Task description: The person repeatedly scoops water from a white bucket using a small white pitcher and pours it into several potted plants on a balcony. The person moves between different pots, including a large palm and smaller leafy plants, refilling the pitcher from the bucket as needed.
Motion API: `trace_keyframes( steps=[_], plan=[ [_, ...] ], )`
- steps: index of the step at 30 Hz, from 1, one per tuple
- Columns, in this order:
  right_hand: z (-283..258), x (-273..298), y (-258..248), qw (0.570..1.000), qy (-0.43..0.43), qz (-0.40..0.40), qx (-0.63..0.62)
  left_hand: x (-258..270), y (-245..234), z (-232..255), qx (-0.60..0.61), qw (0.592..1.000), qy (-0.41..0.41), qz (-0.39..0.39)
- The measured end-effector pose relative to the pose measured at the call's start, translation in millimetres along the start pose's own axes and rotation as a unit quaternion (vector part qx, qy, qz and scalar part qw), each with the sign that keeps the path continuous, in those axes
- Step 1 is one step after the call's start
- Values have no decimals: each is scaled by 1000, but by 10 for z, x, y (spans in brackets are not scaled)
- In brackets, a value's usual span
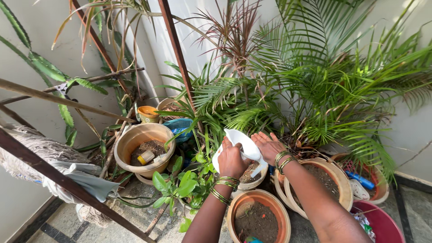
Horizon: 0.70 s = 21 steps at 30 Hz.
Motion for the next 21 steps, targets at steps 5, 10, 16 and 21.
trace_keyframes(
  steps=[5,10,16,21],
  plan=[
    [354,249,-15,1000,14,5,8,17,151,360,14,1000,-1,-20],
    [686,549,-73,998,29,-39,51,108,414,761,6,999,17,-42],
    [1173,976,-244,991,45,-93,79,207,754,1311,19,998,35,-39],
    [1656,1302,-208,997,69,-34,20,316,1026,1738,40,997,17,-68]
  ],
)
Point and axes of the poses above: each hand's wrist, its own x-axis away from the middle knuckle, its own y-axis out of the palm, z = x × y, the point moved 3 cm from there along -x, towards the middle knuckle, and after that the axes turned 14 degrees about z, right-handed, at the moved point
